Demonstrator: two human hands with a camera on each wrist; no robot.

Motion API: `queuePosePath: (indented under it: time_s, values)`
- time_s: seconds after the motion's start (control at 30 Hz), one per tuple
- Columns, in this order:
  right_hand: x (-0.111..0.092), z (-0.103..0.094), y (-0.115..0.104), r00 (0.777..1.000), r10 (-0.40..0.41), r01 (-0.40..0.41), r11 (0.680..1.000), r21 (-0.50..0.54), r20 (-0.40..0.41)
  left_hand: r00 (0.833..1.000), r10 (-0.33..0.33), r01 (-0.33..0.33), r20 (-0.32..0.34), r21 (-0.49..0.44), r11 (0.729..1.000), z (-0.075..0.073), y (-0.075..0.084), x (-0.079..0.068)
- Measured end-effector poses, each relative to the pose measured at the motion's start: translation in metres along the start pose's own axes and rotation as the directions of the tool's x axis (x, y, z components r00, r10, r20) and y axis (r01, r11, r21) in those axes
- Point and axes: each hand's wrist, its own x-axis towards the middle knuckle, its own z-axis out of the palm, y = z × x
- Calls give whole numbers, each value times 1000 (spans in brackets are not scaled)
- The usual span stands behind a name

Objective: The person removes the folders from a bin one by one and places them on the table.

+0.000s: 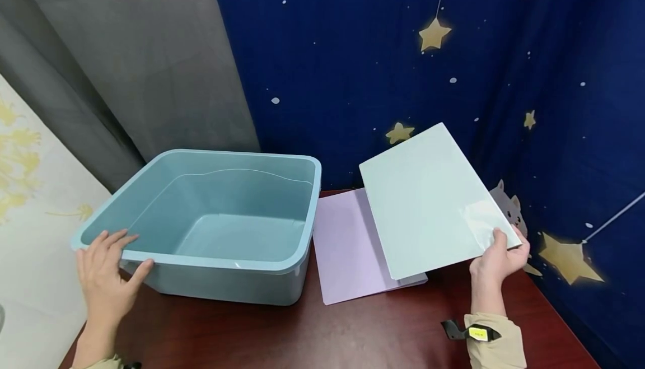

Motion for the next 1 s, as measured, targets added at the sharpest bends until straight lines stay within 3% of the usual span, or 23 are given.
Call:
queuePosePath:
  time_s: [0.3, 1.0]
  values:
    - [9, -17, 7, 998, 16, -17, 999, -30, -60, 1000, -10, 10, -8, -7, 1000, 1, -2, -2]
    - [29, -36, 26, 994, -81, 70, 989, -132, -75, 1000, -8, 8, -10, 5, 1000, 2, -1, 1]
